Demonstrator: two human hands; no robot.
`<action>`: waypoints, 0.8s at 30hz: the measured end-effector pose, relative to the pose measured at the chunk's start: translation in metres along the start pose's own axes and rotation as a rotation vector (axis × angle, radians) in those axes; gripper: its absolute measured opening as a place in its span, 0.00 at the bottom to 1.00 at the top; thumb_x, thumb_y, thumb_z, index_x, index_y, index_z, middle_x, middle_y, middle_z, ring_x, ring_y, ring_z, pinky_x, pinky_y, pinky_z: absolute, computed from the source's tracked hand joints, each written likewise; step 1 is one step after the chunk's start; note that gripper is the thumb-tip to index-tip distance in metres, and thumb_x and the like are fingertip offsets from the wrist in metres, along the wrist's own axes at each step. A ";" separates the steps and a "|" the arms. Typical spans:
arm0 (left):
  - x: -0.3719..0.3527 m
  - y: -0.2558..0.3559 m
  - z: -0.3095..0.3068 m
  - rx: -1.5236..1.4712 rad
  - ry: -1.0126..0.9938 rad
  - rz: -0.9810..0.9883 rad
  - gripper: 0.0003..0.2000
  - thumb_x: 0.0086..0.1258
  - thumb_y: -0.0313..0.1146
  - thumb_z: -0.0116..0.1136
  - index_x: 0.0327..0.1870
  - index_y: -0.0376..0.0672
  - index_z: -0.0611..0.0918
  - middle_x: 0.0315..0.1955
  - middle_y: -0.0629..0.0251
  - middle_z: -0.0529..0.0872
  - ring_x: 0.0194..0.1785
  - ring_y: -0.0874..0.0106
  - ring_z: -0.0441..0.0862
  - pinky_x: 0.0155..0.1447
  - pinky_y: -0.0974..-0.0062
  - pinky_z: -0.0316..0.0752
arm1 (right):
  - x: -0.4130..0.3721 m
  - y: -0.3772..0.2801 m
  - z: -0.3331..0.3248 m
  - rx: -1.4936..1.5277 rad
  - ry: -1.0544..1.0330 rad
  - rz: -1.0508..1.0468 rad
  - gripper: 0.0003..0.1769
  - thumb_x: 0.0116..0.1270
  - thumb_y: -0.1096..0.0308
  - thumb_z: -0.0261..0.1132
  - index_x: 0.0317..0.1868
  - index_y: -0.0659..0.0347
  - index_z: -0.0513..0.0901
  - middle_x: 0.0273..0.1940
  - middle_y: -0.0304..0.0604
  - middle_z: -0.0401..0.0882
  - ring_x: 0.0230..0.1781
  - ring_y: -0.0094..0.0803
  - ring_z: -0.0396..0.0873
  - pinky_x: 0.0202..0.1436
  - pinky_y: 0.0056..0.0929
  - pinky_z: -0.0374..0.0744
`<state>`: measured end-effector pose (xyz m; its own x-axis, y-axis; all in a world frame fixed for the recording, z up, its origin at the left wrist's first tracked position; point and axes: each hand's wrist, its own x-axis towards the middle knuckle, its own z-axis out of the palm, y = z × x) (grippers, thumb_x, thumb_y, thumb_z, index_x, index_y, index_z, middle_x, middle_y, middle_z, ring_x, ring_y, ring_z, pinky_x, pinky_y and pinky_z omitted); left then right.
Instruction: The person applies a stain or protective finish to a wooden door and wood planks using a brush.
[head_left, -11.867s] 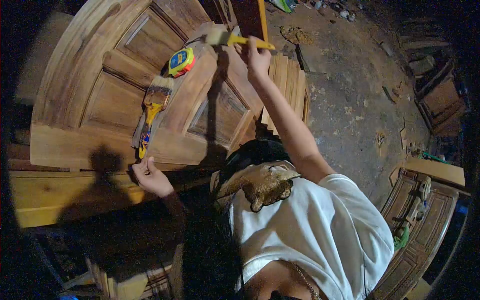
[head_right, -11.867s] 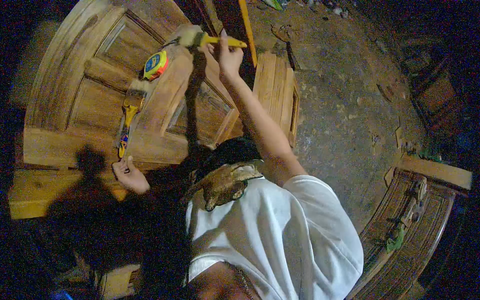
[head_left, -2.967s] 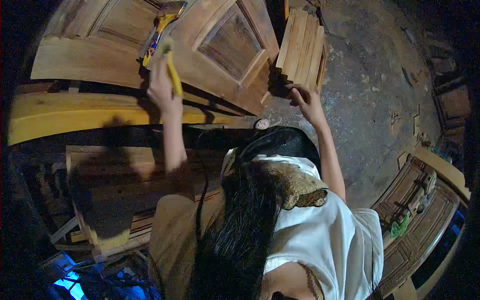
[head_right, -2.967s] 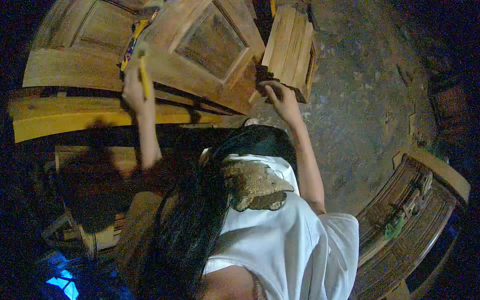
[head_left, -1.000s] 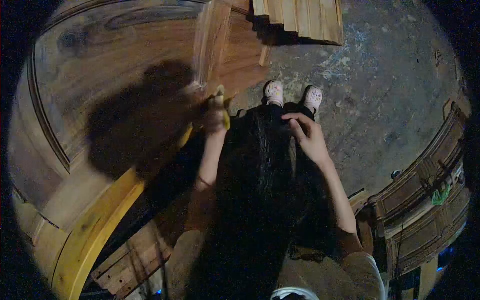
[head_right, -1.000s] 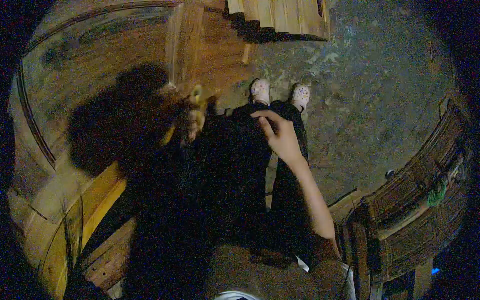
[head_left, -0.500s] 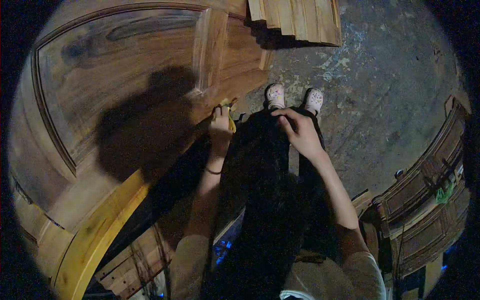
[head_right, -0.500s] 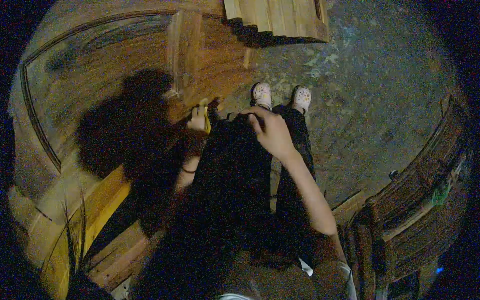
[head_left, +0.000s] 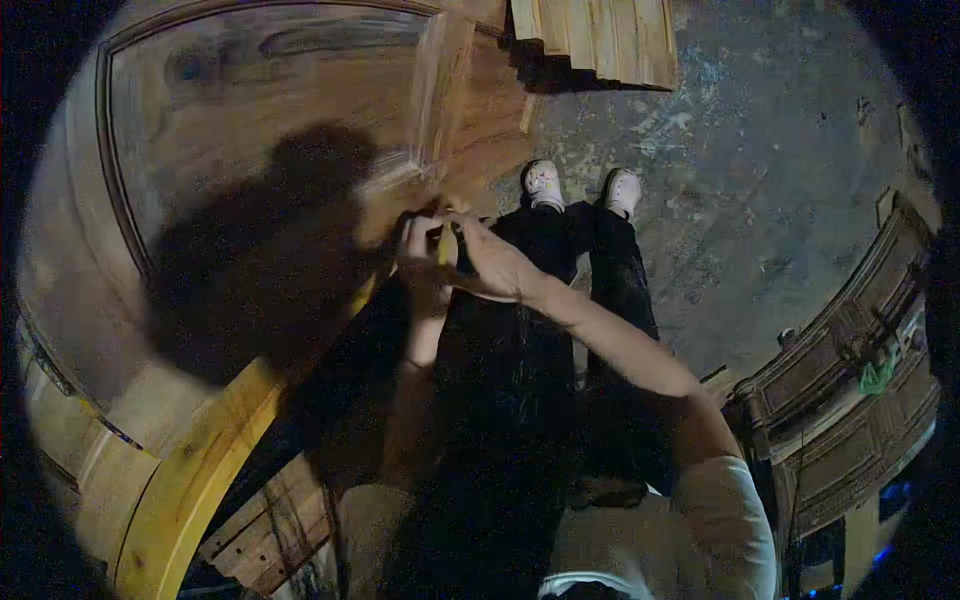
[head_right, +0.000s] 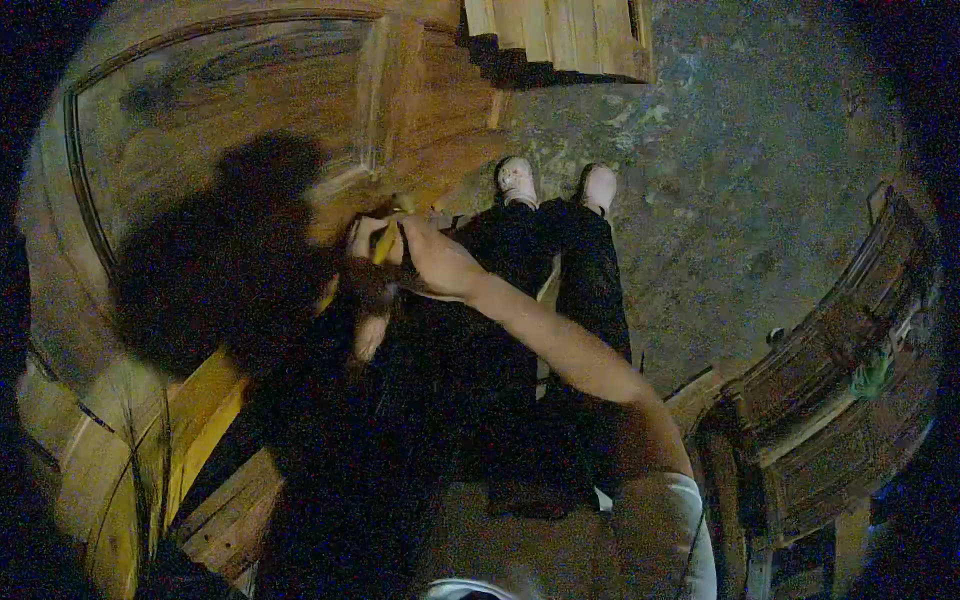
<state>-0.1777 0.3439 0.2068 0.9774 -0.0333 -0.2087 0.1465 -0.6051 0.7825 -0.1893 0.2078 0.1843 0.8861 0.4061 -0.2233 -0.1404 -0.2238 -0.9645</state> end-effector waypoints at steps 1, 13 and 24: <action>-0.006 0.004 -0.003 -0.005 0.005 -0.002 0.22 0.64 0.52 0.52 0.39 0.37 0.77 0.30 0.54 0.76 0.34 0.56 0.76 0.40 0.64 0.70 | 0.001 -0.001 0.006 0.039 0.095 -0.080 0.34 0.58 0.57 0.66 0.58 0.66 0.63 0.52 0.62 0.70 0.55 0.56 0.71 0.55 0.40 0.73; -0.079 -0.093 -0.002 -0.734 0.084 -0.814 0.24 0.67 0.33 0.56 0.63 0.39 0.67 0.51 0.59 0.79 0.55 0.64 0.76 0.60 0.67 0.68 | 0.049 0.045 -0.001 0.422 0.293 0.268 0.16 0.65 0.60 0.63 0.45 0.63 0.75 0.33 0.43 0.81 0.35 0.30 0.80 0.41 0.29 0.77; -0.074 -0.150 -0.038 -1.098 0.177 -0.546 0.23 0.73 0.42 0.46 0.65 0.42 0.65 0.59 0.57 0.72 0.62 0.60 0.69 0.63 0.62 0.63 | 0.129 0.036 -0.079 0.477 0.653 0.070 0.12 0.68 0.62 0.60 0.44 0.61 0.75 0.36 0.38 0.77 0.36 0.20 0.75 0.38 0.19 0.75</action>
<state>-0.2662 0.4669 0.1272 0.7427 0.1738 -0.6466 0.5077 0.4835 0.7131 -0.0452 0.1821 0.1319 0.9267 -0.2265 -0.2998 -0.2475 0.2323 -0.9406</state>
